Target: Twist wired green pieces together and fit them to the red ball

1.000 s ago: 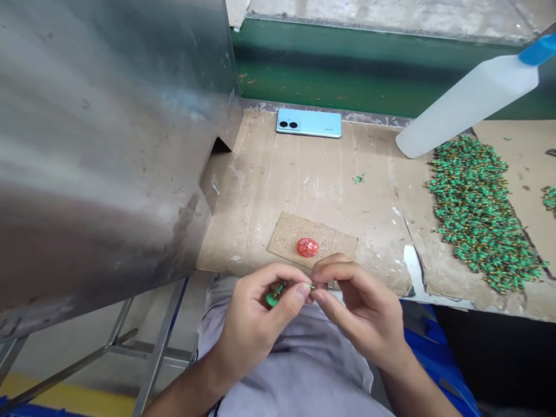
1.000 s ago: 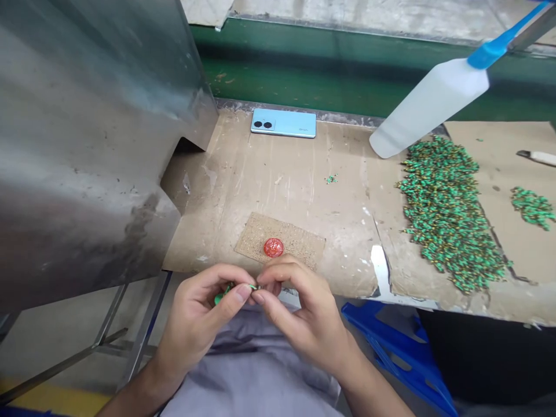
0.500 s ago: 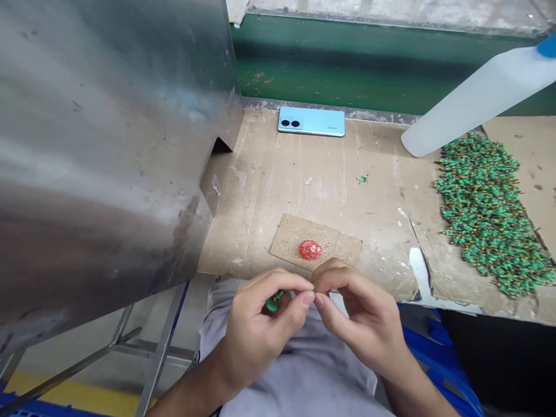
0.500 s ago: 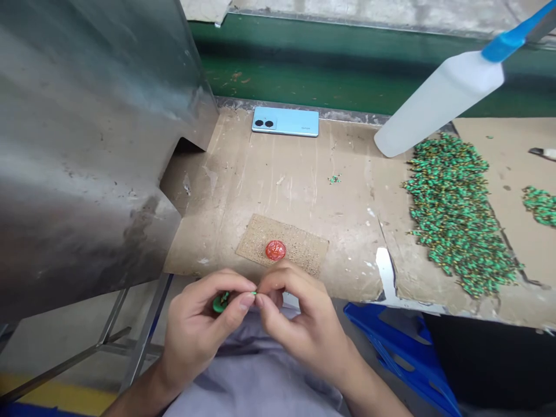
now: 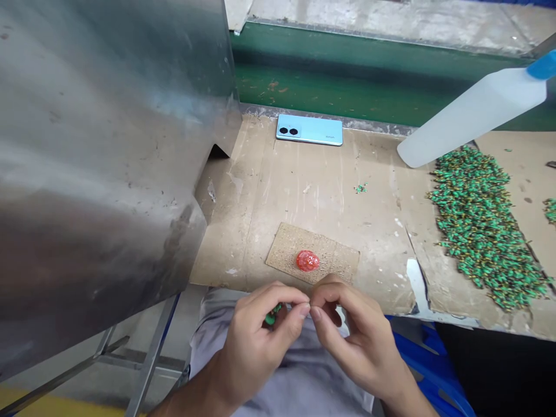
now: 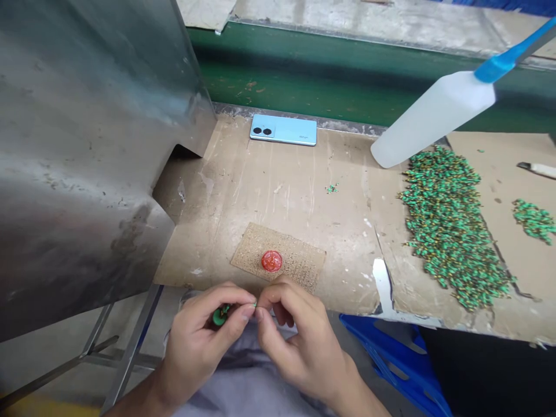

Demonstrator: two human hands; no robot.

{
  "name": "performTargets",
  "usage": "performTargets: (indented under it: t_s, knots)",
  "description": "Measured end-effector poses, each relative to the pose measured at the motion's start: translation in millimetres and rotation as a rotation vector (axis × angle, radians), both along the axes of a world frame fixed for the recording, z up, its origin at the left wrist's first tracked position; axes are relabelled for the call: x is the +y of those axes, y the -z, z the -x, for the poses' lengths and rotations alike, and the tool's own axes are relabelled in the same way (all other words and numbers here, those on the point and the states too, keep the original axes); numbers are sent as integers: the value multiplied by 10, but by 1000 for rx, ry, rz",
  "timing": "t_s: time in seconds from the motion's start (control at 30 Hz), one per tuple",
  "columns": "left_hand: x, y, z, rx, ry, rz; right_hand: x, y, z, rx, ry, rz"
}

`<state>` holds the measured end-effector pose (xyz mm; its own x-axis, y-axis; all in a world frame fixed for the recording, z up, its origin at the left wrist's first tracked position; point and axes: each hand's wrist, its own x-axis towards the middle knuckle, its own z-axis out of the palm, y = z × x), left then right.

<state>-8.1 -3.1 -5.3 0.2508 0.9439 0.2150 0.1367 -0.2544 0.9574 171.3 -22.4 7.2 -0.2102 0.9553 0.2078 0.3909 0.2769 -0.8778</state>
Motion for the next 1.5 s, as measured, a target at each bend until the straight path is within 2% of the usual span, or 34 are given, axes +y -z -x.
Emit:
performTargets:
  t_s: [0.17,0.3,0.4,0.5,0.63,0.8,0.97,1.23,1.5]
  knots:
    - [32,7,-3,2,16,60,54,-31,-42,-46,-17,7]
    - [54,15,24,3,45,272,157,-57,-161,-141,22,0]
    - [78,39,76,-81,85,441,241,-52,-248,-213,93,54]
    - [90,81,125,-188,106,500,309,-20,-295,-222,136,135]
    - [93,102,140,-257,107,482,380,20,-317,-258,147,136]
    - [94,99,113,-184,27,355,449,-22,-320,-305,74,98]
    - [64,159,118,-143,22,324,496,-75,-312,-352,33,80]
    - [107,202,140,133,58,224,526,-99,-337,-373,16,163]
    - [122,185,117,203,66,215,545,-102,-360,-397,1,160]
